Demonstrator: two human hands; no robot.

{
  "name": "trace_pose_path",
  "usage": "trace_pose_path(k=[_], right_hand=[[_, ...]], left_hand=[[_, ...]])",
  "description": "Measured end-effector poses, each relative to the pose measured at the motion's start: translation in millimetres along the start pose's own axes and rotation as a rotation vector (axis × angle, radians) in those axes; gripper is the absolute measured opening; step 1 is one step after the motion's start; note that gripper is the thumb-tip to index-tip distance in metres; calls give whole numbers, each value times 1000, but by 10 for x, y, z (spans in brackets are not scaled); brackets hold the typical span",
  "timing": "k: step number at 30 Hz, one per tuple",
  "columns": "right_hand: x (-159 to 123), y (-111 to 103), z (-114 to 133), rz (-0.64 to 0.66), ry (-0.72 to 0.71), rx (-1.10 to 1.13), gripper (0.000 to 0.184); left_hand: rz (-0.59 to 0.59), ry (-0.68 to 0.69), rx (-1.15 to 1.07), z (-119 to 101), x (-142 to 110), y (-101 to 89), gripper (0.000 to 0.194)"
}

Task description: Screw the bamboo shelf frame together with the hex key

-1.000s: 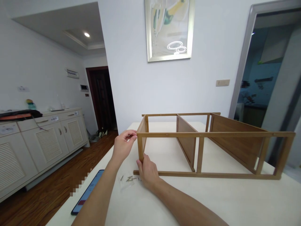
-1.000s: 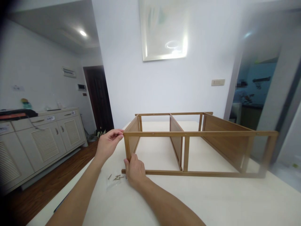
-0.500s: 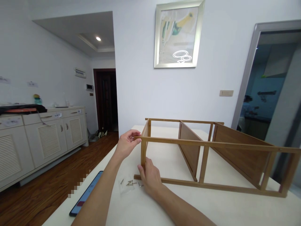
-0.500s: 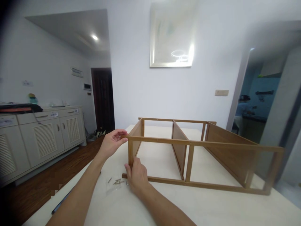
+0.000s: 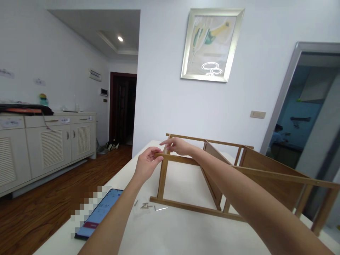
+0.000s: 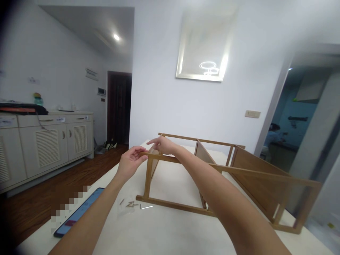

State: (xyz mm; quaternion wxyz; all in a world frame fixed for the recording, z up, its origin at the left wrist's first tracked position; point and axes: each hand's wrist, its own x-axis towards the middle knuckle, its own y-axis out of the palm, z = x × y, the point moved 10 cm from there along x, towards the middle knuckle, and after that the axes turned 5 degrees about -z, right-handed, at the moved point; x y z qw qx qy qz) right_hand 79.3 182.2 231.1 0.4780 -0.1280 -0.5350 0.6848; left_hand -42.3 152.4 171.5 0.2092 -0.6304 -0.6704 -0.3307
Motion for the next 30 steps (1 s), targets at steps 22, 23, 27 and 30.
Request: trace_pose_path(k=[22, 23, 27, 30], right_hand=[[27, 218, -173, 42, 132, 176, 25], [19, 207, -166, 38, 135, 162, 25], [-4, 174, -156, 22, 149, 119, 26], [-1, 181, -178, 26, 154, 125, 26]], left_hand=[[-335, 587, 605, -588, -394, -19, 3], [-350, 585, 610, -593, -403, -25, 3], [-393, 621, 666, -636, -455, -20, 3], [-353, 647, 658, -640, -469, 17, 2]])
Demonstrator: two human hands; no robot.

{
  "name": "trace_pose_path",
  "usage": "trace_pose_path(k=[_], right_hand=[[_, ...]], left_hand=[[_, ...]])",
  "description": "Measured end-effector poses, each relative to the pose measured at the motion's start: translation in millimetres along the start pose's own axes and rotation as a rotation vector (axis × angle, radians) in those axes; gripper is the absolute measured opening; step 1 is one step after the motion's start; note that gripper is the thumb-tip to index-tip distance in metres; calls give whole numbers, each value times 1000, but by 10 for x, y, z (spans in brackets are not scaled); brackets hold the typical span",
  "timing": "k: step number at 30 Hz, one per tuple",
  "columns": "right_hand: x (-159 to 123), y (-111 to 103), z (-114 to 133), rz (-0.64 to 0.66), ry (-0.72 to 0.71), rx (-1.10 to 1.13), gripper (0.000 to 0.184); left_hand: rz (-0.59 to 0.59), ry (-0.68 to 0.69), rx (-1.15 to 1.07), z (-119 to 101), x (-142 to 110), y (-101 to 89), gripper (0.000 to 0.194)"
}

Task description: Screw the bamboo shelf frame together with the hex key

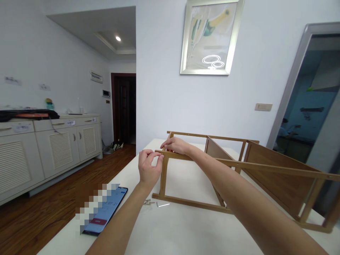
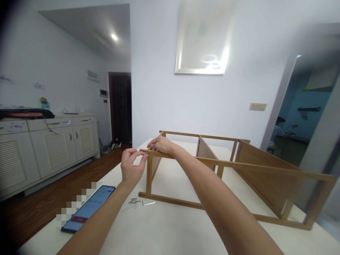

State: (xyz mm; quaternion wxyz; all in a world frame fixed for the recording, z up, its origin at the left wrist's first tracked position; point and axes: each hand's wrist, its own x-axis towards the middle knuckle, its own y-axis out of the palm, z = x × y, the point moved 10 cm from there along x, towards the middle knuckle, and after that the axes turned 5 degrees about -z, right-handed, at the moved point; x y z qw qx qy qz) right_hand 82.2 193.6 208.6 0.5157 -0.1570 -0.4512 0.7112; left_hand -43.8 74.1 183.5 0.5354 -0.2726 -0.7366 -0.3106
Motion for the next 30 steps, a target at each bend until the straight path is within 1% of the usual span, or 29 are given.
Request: trace_pose_path(k=[4, 8, 11, 13, 15, 17, 19, 21, 24, 25, 28, 30], right_hand=[[17, -5, -38, -1, 9, 11, 26], [4, -31, -25, -16, 12, -9, 27], [-12, -41, 7, -23, -8, -38, 26], [-17, -43, 19, -27, -19, -47, 26], [-20, -45, 19, -32, -20, -57, 27], [-26, -47, 18, -35, -13, -65, 27], [-39, -50, 23, -34, -2, -64, 27], [-58, -52, 40, -30, 4, -59, 27], [-87, -66, 78, -36, -7, -71, 27], [-94, -72, 90, -39, -13, -79, 27], [-107, -84, 116, -47, -26, -92, 26], [-110, -86, 127, -46, -29, -88, 26]], left_hand=[[26, -12, -26, 25, -12, 30, 3], [13, -27, -26, 53, -10, 34, 5], [31, 19, -14, 16, -19, 64, 5], [62, 72, -24, -40, -40, 98, 11], [87, 90, -45, -71, -65, 124, 19], [81, 50, -56, -46, -79, 120, 27], [51, -12, -50, 11, -86, 95, 31], [33, -36, -39, 42, -90, 84, 26], [47, -9, -14, 38, -91, 112, 8], [49, -5, -6, 38, -90, 119, 5], [56, -4, -4, 28, -83, 130, 6], [73, 8, -19, -7, -79, 139, 12]])
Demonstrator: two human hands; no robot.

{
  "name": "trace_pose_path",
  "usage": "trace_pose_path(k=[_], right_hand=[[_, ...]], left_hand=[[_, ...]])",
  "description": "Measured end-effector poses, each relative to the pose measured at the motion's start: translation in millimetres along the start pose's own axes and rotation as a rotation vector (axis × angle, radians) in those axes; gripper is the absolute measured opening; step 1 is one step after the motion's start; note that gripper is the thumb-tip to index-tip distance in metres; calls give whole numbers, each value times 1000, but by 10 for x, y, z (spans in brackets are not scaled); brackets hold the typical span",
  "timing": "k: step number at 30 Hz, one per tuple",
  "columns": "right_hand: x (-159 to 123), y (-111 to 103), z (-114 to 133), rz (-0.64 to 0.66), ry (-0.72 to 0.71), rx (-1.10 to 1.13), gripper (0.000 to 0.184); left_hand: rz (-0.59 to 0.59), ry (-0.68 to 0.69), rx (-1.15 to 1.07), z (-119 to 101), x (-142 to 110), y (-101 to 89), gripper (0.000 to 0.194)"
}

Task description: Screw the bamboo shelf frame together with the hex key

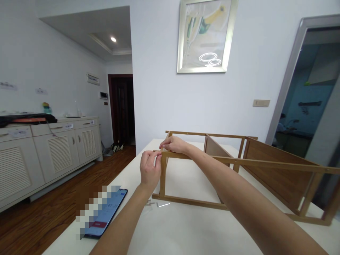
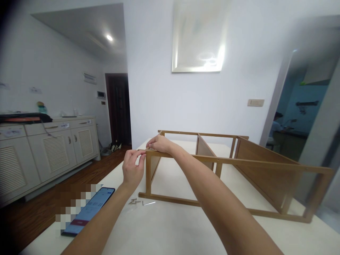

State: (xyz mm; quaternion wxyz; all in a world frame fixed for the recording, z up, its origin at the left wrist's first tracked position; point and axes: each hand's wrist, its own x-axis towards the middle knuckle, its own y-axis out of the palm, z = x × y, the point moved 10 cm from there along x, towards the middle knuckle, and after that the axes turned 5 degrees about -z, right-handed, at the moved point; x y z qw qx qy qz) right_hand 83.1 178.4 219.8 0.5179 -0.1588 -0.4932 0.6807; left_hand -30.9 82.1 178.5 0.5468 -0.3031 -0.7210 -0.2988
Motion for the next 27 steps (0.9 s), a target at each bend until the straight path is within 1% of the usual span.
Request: trace_pose_path(k=[2, 5, 8, 10, 13, 16, 18, 22, 24, 27], right_hand=[[0, 0, 6, 2, -1, 5, 25], [4, 1, 7, 6, -2, 13, 25], [9, 2, -3, 3, -5, 19, 25], [12, 4, -19, 1, 1, 15, 25], [12, 10, -26, 3, 4, 14, 26], [8, 8, -3, 2, -8, 14, 26], [2, -2, 19, -4, -19, 5, 26], [-4, -12, 30, -7, -23, -4, 26], [0, -10, 24, -7, -22, -2, 26], [12, -5, 13, -9, -23, 6, 25]], left_hand=[[-2, -3, -10, -23, 7, -14, 17], [-36, -56, -13, 9, 16, -59, 21], [-40, -74, -7, 36, 20, -51, 12], [-37, -65, 7, 40, 24, -32, 7], [-27, -44, 6, 22, 34, -10, 7], [1, 13, -24, -63, 42, 6, 15], [10, 23, -40, -92, 45, 1, 19], [-42, -69, -9, 4, 47, -57, 13], [-57, -73, 14, 28, 46, -64, 7], [-39, -64, 18, 37, 46, -34, 6]])
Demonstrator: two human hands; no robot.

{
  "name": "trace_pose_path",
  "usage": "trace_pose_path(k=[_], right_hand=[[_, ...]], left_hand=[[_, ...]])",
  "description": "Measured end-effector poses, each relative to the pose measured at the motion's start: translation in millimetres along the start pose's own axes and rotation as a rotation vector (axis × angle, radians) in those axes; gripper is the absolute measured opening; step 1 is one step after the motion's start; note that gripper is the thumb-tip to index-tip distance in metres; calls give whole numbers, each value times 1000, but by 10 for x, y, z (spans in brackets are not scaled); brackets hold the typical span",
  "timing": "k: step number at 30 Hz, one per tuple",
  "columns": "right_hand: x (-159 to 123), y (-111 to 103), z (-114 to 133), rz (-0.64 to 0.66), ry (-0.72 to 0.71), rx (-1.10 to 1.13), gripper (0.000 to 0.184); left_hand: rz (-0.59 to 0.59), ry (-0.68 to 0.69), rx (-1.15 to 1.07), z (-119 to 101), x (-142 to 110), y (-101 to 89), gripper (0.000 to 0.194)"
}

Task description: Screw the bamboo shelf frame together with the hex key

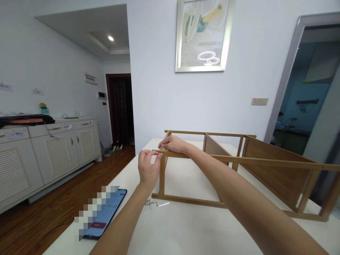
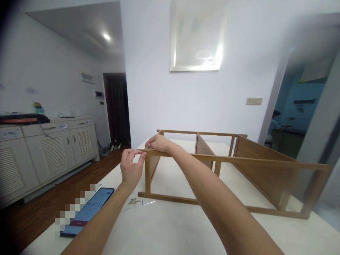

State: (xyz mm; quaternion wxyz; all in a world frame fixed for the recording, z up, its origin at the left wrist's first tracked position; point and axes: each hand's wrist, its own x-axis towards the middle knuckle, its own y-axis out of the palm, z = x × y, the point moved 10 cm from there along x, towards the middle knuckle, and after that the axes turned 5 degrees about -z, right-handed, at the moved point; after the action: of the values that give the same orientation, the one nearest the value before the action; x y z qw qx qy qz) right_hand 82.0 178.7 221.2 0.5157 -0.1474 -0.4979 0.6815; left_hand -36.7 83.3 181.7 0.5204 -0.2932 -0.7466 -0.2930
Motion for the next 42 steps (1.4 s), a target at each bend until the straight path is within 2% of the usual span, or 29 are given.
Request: trace_pose_path(k=[6, 11, 16, 19, 22, 25, 28, 33, 37, 42], right_hand=[[13, 12, -17, 6, 2, 6, 25], [14, 17, -40, 8, 10, 8, 24], [22, 14, -38, 1, 12, 6, 25], [13, 10, -25, 2, 14, 7, 25], [-3, 7, -4, 4, 5, 5, 26], [-1, 11, -29, 4, 19, 10, 26], [34, 35, -76, 12, 22, 21, 25], [99, 79, -144, 32, 5, 40, 26], [95, 90, -112, 46, -32, 65, 27], [92, 92, -83, 54, -56, 64, 28]], left_hand=[[62, 66, -59, -114, -15, 44, 19], [-12, -28, -9, -9, 6, -30, 10], [24, 55, 11, -62, 15, 13, 6], [56, 105, -12, -121, -6, 45, 16], [47, 72, -41, -103, -13, 35, 20], [1, 18, -18, -43, -2, -4, 15], [-19, 31, 9, -43, 17, -15, 4], [35, 62, 6, -76, 39, 29, 10], [106, 143, 62, -130, 3, 83, 15], [51, 110, 55, -61, -1, 19, 7]])
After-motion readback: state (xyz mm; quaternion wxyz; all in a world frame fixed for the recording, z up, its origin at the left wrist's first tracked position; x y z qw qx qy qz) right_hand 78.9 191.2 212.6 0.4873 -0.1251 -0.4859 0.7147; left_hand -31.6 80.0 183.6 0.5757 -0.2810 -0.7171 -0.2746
